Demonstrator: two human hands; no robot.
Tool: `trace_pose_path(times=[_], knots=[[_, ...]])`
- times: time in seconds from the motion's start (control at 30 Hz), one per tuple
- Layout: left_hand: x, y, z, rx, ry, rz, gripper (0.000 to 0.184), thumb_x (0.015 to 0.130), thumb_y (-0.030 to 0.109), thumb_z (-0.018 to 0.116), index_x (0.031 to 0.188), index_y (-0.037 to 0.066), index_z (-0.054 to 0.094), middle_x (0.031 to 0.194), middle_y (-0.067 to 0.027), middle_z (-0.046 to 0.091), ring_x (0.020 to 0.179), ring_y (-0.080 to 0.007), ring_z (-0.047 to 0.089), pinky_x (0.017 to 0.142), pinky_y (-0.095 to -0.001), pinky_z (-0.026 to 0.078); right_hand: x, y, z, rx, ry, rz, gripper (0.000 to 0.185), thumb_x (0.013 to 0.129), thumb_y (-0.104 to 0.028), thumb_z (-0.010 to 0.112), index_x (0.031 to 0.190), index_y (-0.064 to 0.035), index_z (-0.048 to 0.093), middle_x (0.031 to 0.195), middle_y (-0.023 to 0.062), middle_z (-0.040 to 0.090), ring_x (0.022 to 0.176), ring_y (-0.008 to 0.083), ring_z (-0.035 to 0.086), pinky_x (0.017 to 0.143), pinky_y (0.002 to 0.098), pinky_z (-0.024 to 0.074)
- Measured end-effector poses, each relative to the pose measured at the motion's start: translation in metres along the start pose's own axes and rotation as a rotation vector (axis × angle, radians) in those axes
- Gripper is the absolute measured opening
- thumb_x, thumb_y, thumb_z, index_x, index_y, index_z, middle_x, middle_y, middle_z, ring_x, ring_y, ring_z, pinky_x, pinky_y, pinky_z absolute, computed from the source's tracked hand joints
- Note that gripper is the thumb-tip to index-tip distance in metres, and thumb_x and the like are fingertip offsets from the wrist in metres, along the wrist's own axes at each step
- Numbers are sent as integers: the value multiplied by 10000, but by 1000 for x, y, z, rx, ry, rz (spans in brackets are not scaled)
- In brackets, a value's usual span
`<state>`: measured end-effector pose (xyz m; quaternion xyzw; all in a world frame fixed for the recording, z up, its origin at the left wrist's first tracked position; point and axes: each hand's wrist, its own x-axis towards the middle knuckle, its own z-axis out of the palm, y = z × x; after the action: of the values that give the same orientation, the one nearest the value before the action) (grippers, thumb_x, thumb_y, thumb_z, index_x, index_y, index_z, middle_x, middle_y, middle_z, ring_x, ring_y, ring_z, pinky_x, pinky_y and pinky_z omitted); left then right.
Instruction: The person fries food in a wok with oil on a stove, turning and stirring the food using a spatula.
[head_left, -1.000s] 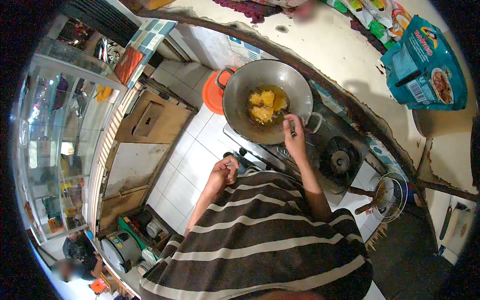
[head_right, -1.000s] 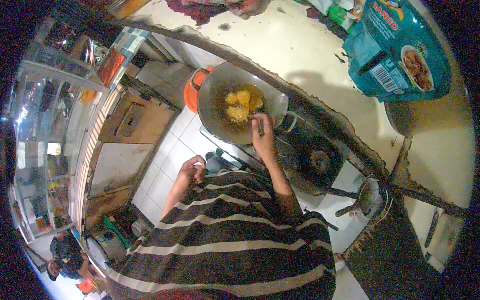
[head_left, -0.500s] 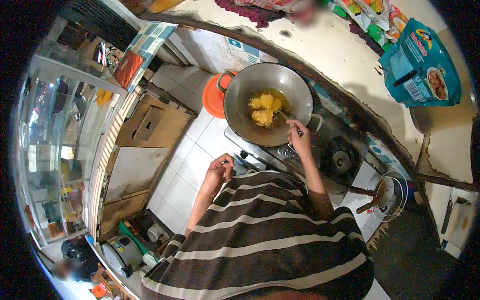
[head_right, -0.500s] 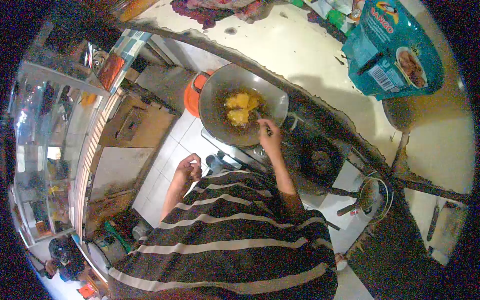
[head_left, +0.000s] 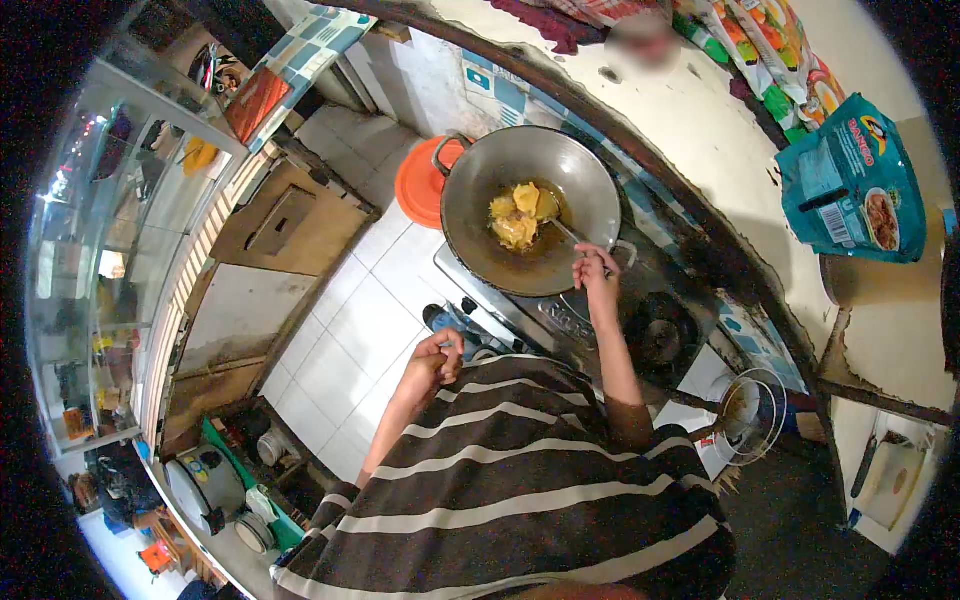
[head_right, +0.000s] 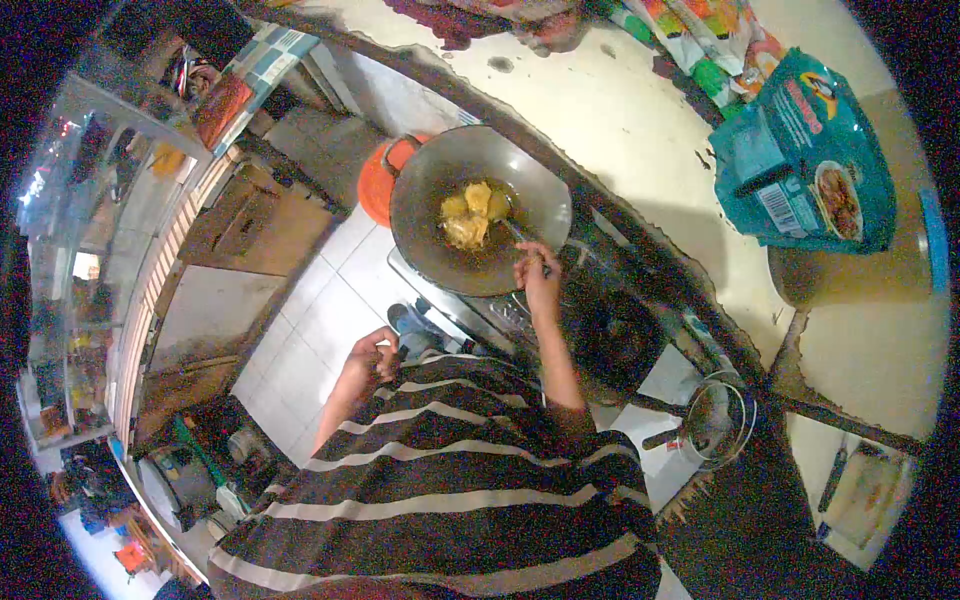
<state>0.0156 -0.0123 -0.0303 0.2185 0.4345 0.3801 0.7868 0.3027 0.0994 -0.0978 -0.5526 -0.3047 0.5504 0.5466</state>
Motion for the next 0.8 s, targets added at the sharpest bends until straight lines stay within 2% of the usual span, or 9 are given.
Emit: trace_pose_path(times=[0.1, 0.13, 0.23, 0.33, 0.43, 0.47, 0.67, 0.8], knots=[[1, 3, 3, 1, -6, -24, 284, 695, -96, 348, 907, 30, 490, 555, 20, 332, 487, -80, 288, 452, -232, 227, -1, 7, -2, -267, -35, -122, 183, 967, -155, 469, 968, -61, 625, 676, 3, 558, 576, 75, 500, 533, 224, 417], [2, 5, 2, 17, -6, -21, 283, 695, -96, 350, 907, 29, 490, 555, 21, 333, 486, -80, 286, 453, -232, 226, 0, 12, -5, -446, -57, -259, 168, 953, -131, 473, 971, -43, 616, 762, 32, 626, 683, 147, 588, 666, 276, 473], [6, 10, 3, 39, -18, -5, 272, 700, -90, 348, 898, 35, 487, 552, 23, 342, 479, -78, 274, 454, -236, 213, -10, 7, -3, -656, -46, -423, 157, 932, -117, 485, 978, -39, 614, 892, 68, 669, 843, 223, 637, 796, 331, 480], [6, 16, 5, 82, -32, 8, 265, 704, -85, 344, 892, 39, 485, 550, 24, 343, 473, -75, 268, 454, -238, 207, -23, -16, 0, -726, -20, -462, 156, 936, -121, 485, 970, -33, 610, 813, 108, 637, 704, 209, 593, 717, 331, 469], [7, 24, 9, 100, -52, 0, 261, 706, -81, 343, 889, 41, 482, 550, 25, 340, 473, -72, 267, 455, -236, 209, -27, -25, -1, -701, 36, -487, 160, 932, -113, 478, 952, -29, 613, 792, 130, 633, 702, 221, 596, 707, 329, 468], [8, 25, 8, 102, -58, -4, 262, 705, -83, 343, 889, 41, 482, 550, 25, 341, 473, -72, 268, 455, -235, 210, -30, -28, 0, -633, 50, -481, 167, 934, -122, 481, 932, -22, 615, 748, 99, 626, 682, 191, 590, 687, 311, 464], [16, 20, -1, 78, -105, -16, 272, 696, -89, 345, 894, 39, 483, 549, 21, 341, 476, -78, 281, 448, -234, 213, -41, -31, -4, -623, 73, -369, 197, 937, -141, 474, 867, -17, 610, 655, 36, 566, 633, 106, 544, 614, 264, 427], [15, 21, 0, 111, -83, 2, 270, 695, -86, 351, 898, 36, 481, 543, 19, 335, 470, -82, 283, 444, -233, 215, -54, -39, 6, -584, 43, -252, 199, 933, -141, 474, 850, -19, 608, 630, 33, 546, 618, 97, 525, 597, 258, 415]])
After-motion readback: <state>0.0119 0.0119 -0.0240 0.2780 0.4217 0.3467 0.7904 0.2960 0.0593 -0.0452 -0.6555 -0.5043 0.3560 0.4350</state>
